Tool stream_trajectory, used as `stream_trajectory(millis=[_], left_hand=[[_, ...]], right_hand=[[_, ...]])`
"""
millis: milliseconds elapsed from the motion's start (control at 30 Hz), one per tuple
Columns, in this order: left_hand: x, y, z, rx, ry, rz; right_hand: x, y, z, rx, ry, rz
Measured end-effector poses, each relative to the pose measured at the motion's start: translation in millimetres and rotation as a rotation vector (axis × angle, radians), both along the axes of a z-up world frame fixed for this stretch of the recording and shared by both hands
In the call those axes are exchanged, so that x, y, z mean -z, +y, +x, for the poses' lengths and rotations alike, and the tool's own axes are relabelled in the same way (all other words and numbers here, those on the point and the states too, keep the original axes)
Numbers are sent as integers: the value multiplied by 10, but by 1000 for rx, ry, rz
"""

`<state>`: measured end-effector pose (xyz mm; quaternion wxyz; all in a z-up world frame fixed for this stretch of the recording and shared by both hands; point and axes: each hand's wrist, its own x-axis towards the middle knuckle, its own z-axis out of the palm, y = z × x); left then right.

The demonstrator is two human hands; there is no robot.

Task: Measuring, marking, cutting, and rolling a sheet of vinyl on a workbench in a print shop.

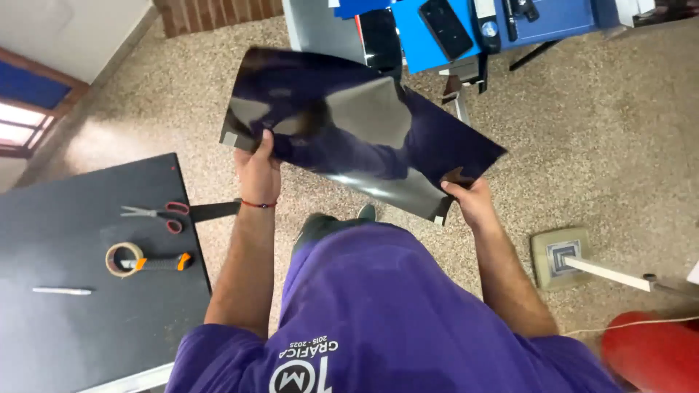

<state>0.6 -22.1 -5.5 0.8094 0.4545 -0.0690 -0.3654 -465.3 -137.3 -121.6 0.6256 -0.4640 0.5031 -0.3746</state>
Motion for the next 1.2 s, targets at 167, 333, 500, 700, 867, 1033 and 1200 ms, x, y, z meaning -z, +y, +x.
stream_trajectory(millis=[167, 333, 500, 700, 867, 1033, 1200], left_hand=[[173, -1234, 195, -29, -245, 62], [1072, -2421, 589, 22, -376, 161], [1652, -3913, 1134, 94, -619, 279], [1272, -4898, 907, 165, -1068, 567], [423, -4357, -90, 1217, -1887, 66], [1707, -4329, -215, 781, -1927, 34], [1258, -4425, 22, 439, -1512, 78]], right_hand=[[-46, -719, 171, 125, -26, 186], [317, -1439, 648, 239, -159, 237], [363, -2137, 1095, 286, -136, 277], [257, -2727, 1516, 435, -247, 523], [286, -3019, 1964, 390, -144, 389], [24, -3181, 1914, 121, -56, 207], [-99, -3410, 1395, -251, 568, -346]])
